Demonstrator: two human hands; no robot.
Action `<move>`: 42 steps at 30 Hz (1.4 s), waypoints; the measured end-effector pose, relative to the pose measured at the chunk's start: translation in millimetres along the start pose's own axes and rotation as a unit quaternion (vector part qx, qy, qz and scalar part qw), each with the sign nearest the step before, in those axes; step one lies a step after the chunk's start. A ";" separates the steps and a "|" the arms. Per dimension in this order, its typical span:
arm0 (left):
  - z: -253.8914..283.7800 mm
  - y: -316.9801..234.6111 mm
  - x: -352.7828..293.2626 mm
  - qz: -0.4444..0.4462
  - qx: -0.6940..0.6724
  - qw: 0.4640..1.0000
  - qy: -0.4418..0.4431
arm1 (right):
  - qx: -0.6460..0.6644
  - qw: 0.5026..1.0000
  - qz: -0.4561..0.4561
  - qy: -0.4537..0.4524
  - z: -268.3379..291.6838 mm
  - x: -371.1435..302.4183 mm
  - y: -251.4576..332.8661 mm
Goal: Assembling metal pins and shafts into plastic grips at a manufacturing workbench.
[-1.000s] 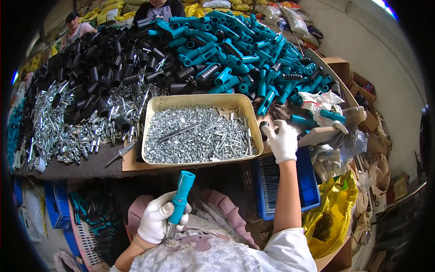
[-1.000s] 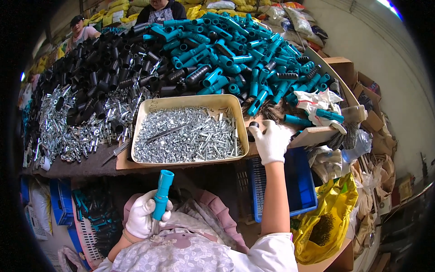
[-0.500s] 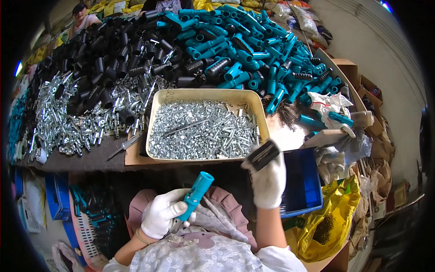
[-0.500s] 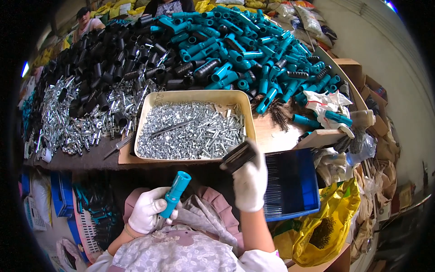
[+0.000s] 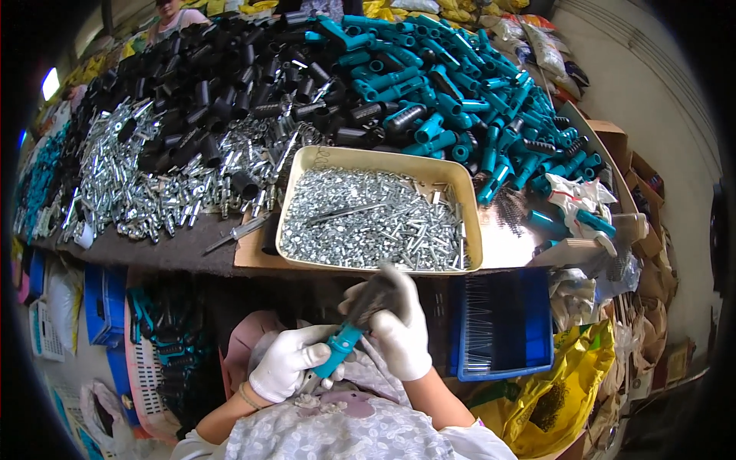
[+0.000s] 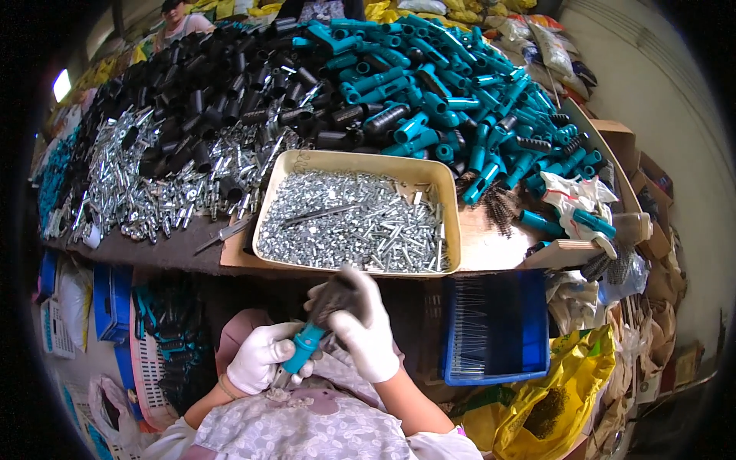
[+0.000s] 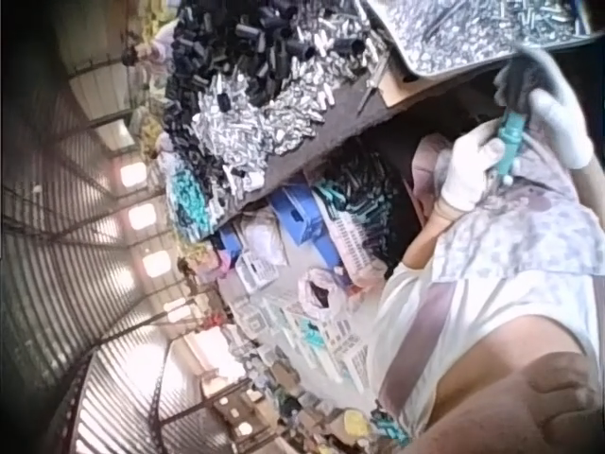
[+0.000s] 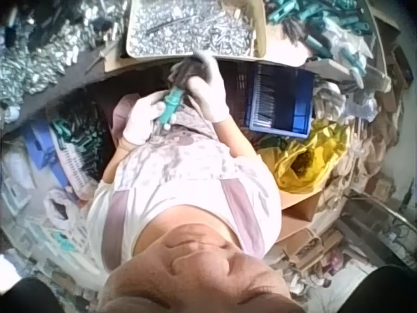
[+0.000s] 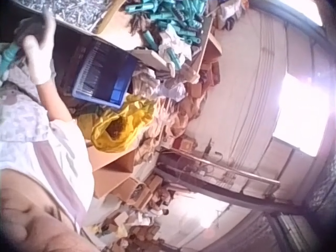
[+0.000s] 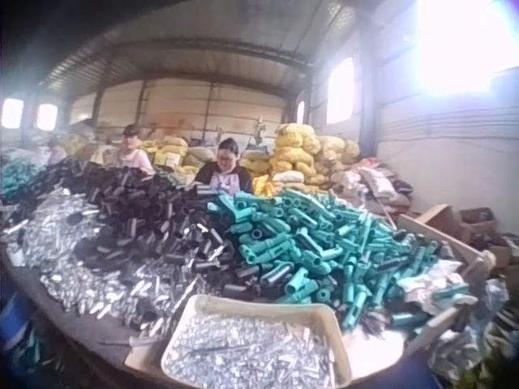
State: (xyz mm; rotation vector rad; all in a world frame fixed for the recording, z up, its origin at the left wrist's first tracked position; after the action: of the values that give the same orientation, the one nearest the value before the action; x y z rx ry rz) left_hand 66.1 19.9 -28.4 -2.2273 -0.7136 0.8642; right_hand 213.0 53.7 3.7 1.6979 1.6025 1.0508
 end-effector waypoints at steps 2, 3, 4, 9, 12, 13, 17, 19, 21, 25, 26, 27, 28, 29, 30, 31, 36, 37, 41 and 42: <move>4.4 2.2 1.3 -0.017 -0.046 0.999 0.007 | -0.093 0.991 -0.047 0.084 -14.6 -11.0 -10.0; 2.6 -2.1 0.5 -0.029 -0.055 0.998 0.008 | -0.089 0.993 -0.048 0.063 -18.3 -12.8 -7.9; 0.1 -6.7 -2.4 -0.037 -0.015 0.999 -0.025 | -0.165 0.981 -0.055 0.082 -16.4 -11.9 -2.4; -19.0 -18.3 5.9 -0.085 0.240 0.967 -0.031 | -0.453 0.841 0.174 0.237 -20.5 0.1 56.5; -7.9 -17.0 8.1 -0.097 0.369 0.921 -0.081 | -0.497 0.806 0.207 0.245 -2.5 23.6 101.3; -12.1 -23.9 7.5 -0.108 0.378 0.915 -0.086 | -0.606 0.738 0.254 0.157 21.6 34.5 119.9; -17.2 -29.1 8.8 -0.152 0.454 0.874 -0.089 | -0.755 0.547 0.312 -0.181 173.4 81.2 191.4; -19.6 -22.4 12.0 -0.107 0.435 0.891 -0.077 | -0.822 0.472 0.225 -0.225 235.5 95.8 196.9; -25.0 -24.0 9.4 -0.085 0.426 0.896 -0.089 | -0.866 0.415 0.149 -0.234 254.9 111.1 190.8; -28.6 -25.2 9.3 -0.111 0.463 0.875 -0.085 | -0.903 0.377 0.044 -0.203 282.1 131.3 177.8; -27.0 -26.5 9.6 -0.109 0.459 0.878 -0.086 | -0.889 0.416 0.045 -0.184 274.2 136.8 174.2; -25.4 -27.4 9.3 -0.109 0.459 0.877 -0.090 | -0.874 0.453 0.046 -0.166 266.1 141.3 171.0; -23.9 -29.3 8.2 -0.117 0.453 0.878 -0.097 | -0.852 0.500 0.045 -0.149 257.8 141.4 163.9; -23.2 -29.3 6.9 -0.125 0.446 0.880 -0.102 | -0.852 0.498 0.047 -0.155 252.3 138.3 160.7; -23.4 -28.9 6.9 -0.124 0.444 0.881 -0.102 | -0.851 0.496 0.049 -0.162 247.0 135.6 158.8; -22.1 -27.4 8.0 -0.110 0.435 0.887 -0.107 | -0.844 0.506 0.036 -0.174 244.8 132.5 159.4; -17.0 -28.8 5.7 -0.134 0.443 0.880 -0.104 | -0.739 0.564 0.192 -0.313 252.8 99.8 183.2; -7.6 -24.3 8.2 -0.137 0.434 0.884 -0.103 | -0.702 0.591 0.200 -0.343 263.5 96.3 188.2; -4.5 -27.9 6.1 -0.121 0.423 0.890 -0.115 | -0.539 0.705 0.367 -0.277 207.3 79.4 190.7; 5.1 -24.5 6.5 -0.100 0.397 0.903 -0.130 | -0.438 0.840 0.211 -0.239 165.4 83.2 162.8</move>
State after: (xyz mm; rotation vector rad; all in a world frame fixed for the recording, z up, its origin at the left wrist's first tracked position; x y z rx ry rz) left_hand 60.4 42.0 -16.3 -1.3070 -0.5540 1.1088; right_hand 437.5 134.7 65.7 1.4706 0.3007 1.1725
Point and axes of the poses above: each hand's wrist, its own x-axis towards the middle knuckle, its own z-axis out of the back of the hand, y = z × x, the point moved 8 cm from there along x, towards the middle knuckle, and after that the axes turned 5 degrees about z, right-handed, at the moved point
